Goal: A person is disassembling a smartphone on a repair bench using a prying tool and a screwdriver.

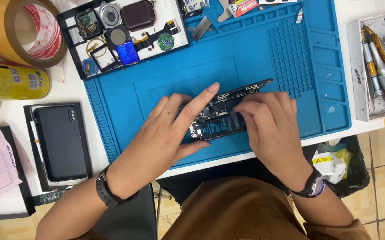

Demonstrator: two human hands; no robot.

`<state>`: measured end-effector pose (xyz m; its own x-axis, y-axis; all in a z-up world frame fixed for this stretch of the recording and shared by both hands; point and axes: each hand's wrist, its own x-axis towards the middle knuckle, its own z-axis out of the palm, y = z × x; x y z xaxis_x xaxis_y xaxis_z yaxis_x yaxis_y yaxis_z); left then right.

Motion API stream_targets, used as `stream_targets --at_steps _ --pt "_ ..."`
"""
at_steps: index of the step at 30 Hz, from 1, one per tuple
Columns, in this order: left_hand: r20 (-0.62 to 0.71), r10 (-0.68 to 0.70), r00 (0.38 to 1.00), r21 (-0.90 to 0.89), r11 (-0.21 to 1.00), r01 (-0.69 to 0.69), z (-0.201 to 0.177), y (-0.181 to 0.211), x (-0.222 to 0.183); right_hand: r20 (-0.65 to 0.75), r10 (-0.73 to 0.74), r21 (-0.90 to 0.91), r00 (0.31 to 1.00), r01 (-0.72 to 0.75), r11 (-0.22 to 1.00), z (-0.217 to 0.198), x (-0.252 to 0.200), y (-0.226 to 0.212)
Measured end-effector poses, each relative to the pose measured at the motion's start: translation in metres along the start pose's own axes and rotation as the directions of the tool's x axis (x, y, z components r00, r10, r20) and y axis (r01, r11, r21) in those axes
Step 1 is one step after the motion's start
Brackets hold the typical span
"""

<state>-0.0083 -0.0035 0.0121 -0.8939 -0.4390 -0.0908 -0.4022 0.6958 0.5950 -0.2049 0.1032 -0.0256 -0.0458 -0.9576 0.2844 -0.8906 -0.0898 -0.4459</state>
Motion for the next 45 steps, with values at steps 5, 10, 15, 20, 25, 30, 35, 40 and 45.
stream_targets --at_steps 5,10,15,20,25,30,35,40,45 --pt "0.004 -0.018 1.0 -0.024 1.0 0.018 0.001 -0.001 0.0 -0.002 -0.028 -0.022 1.0 0.028 0.999 0.001 -0.004 -0.003" --pt "0.007 -0.04 0.999 -0.021 0.999 0.04 0.001 0.0 -0.001 -0.01 -0.039 0.016 0.999 0.039 0.999 0.002 -0.012 -0.004" --pt "-0.01 -0.043 0.999 -0.032 0.999 0.043 0.001 0.001 -0.001 -0.014 -0.054 0.024 0.998 0.054 0.998 0.001 -0.022 -0.006" --pt "-0.019 -0.032 0.999 -0.028 0.999 0.032 0.001 0.0 -0.001 -0.008 -0.061 0.062 0.998 0.061 0.996 0.002 -0.03 -0.011" --pt "-0.028 -0.032 0.999 -0.027 0.999 0.032 0.001 0.0 -0.002 0.024 -0.053 0.105 0.998 0.051 0.993 0.002 -0.036 -0.021" --pt "-0.03 -0.023 0.999 0.001 1.0 0.023 0.003 -0.001 -0.002 0.054 -0.096 0.159 0.994 0.086 0.983 0.001 -0.041 -0.033" --pt "-0.026 -0.029 0.999 -0.021 0.999 0.029 0.002 0.0 -0.003 0.127 -0.11 0.227 0.986 0.079 0.971 -0.003 -0.049 -0.05" --pt "-0.02 -0.03 0.999 -0.027 0.999 0.03 0.002 0.0 -0.003 0.178 -0.116 0.283 0.977 0.062 0.957 -0.011 -0.06 -0.055" --pt "-0.018 -0.024 1.0 -0.031 0.999 0.024 0.003 0.0 -0.002 0.247 -0.069 0.551 0.967 -0.081 0.831 -0.034 -0.08 -0.037"
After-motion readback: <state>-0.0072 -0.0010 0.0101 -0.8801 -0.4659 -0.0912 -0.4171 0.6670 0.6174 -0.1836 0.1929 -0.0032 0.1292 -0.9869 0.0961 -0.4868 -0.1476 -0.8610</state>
